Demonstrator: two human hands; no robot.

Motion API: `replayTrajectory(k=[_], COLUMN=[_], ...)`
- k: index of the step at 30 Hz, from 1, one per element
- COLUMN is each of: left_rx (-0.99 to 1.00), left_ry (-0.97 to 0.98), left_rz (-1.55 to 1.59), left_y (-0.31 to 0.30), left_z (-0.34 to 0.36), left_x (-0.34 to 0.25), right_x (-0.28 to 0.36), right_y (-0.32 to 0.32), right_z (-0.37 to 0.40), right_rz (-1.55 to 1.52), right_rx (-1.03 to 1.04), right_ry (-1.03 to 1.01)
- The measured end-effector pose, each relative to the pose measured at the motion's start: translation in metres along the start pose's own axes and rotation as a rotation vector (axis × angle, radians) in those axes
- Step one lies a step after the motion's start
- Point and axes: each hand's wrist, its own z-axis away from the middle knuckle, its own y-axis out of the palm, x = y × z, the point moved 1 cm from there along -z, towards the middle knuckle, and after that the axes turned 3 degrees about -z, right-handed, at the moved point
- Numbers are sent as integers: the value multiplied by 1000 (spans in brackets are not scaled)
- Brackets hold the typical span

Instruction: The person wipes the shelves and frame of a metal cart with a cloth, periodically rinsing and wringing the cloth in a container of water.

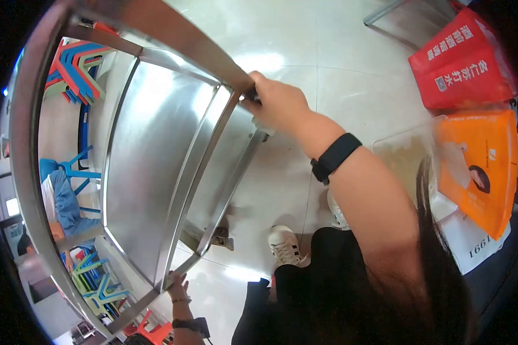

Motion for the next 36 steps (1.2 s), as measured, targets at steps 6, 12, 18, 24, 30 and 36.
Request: replayTrajectory(k=[6,12,18,24,30,36], left_rx=[-161,153,350,324,489,302], left_ry=[85,283,962,1172,1187,1170], left_rz=[207,152,118,243,196,32], left_y=[-12,68,126,168,169,153], left_z=[-79,30,152,195,204,214], left_x=[-17,-91,-169,-221,-221,-202], right_x=[21,34,52,61,71,80], right_y=[18,34,46,60,56,65], right_z=[28,47,56,77,107,139], right_rz=[85,98,-55,-48,-41,3], right_rx=[-51,-80,31,-4,131,281], right_ry=[-32,-144,-144,-173,-239,-344])
